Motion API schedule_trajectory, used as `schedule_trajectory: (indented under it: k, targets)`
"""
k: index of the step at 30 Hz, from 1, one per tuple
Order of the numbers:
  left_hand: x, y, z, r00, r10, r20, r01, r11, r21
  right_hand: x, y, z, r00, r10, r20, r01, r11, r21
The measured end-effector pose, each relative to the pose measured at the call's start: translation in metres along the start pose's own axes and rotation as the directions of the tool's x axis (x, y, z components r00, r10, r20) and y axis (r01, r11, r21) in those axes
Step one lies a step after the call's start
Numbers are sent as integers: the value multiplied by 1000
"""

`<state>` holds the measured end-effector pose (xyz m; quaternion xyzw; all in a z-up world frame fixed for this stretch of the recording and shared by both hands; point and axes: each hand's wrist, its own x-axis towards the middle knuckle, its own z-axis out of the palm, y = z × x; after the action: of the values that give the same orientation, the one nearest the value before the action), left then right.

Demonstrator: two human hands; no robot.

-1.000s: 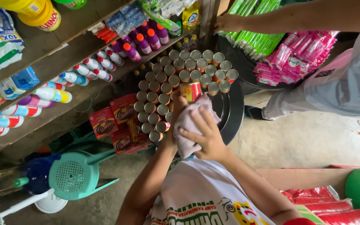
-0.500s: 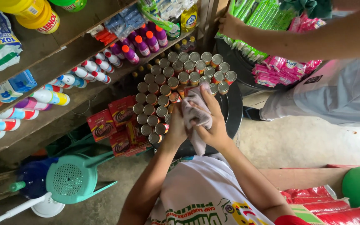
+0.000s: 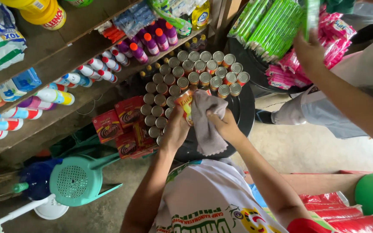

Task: Wiping canned goods with a cloth and placing them on grocery store shelves.

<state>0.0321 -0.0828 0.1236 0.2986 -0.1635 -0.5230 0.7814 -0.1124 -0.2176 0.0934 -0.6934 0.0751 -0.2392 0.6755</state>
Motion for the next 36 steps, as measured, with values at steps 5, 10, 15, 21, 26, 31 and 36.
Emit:
schedule_trajectory:
  k: [5,10,15,21,26,31,36]
  targets:
    - [3,-10,-28,996,36,-86,-35,999,11,0,41,-25,936,311,-163,-283,943,173]
    - [5,-11,-25,989,-27,-148,18,998,-66,18,-31,-12,946,202,-253,-190,979,74]
    - [6,-18,-22,972,-2,-236,24,996,88,14,-66,30,953,-294,77,288,794,-536]
    - [-4,-16,-19,981,-11,-195,6,1000,-25,12,-53,35,966,98,-238,-113,992,-49]
    - [-8,-7,-5,957,287,50,-261,769,584,2,-50,36,907,-347,238,419,699,-580]
    - [8,-28,-23,981,36,-191,-33,999,16,17,-47,32,965,-262,-6,222,832,-509]
    - [7,-24,-20,979,18,-203,9,991,133,8,-47,30,928,-353,121,366,797,-481]
